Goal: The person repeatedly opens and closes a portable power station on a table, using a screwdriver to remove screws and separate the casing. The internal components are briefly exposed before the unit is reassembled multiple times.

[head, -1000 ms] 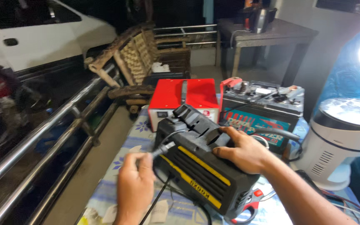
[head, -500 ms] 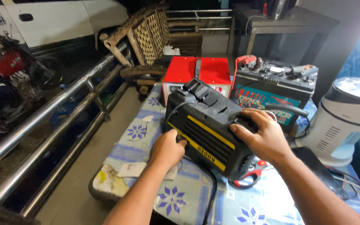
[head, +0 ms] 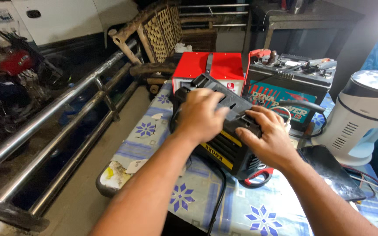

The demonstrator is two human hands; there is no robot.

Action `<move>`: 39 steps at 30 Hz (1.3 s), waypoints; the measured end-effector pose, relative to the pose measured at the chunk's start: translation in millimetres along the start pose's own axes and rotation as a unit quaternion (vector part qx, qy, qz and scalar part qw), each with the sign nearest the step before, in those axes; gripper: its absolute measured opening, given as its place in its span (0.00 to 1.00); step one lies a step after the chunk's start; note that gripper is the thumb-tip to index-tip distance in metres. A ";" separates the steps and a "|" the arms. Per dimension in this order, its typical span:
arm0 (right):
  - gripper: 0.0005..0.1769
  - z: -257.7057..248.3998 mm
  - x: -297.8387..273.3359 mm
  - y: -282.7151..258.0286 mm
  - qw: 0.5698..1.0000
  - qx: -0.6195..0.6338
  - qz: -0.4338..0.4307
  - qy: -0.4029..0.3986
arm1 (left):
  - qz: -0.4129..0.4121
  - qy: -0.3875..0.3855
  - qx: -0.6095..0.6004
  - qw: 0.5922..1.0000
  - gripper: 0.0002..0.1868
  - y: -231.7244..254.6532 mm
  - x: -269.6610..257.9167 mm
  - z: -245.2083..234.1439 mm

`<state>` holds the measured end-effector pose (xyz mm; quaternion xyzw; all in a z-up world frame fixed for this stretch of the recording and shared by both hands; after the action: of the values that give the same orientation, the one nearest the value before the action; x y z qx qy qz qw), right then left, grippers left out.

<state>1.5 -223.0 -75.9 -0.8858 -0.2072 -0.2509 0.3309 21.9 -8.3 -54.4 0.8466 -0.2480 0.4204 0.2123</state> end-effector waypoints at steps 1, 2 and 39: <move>0.35 -0.1 -0.6 0.7 1.000 0.004 -0.009 -0.007 | 0.022 -0.016 -0.005 1.000 0.17 5.0 8.8 5.9; 0.34 0.1 -1.3 2.5 1.000 0.009 -0.019 -0.013 | 0.002 -0.069 -0.012 0.998 0.17 8.3 12.6 11.2; 0.42 -19.2 59.6 -10.8 0.991 0.108 -0.033 0.071 | -0.261 -0.118 -0.060 0.956 0.68 88.2 24.5 -32.9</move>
<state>36.8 -216.8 -23.5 -0.8175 -0.2384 -0.2996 0.4303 -38.0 -64.9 -2.8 0.9111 -0.0661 0.2318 0.3344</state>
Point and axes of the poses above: each hand's wrist, its own x-axis towards the middle knuckle, its own z-axis out of the palm, y = z × x, the point moved 1 cm from there along x, towards the middle knuckle, and after that the axes turned 6 degrees about z, right-handed, at the moved point
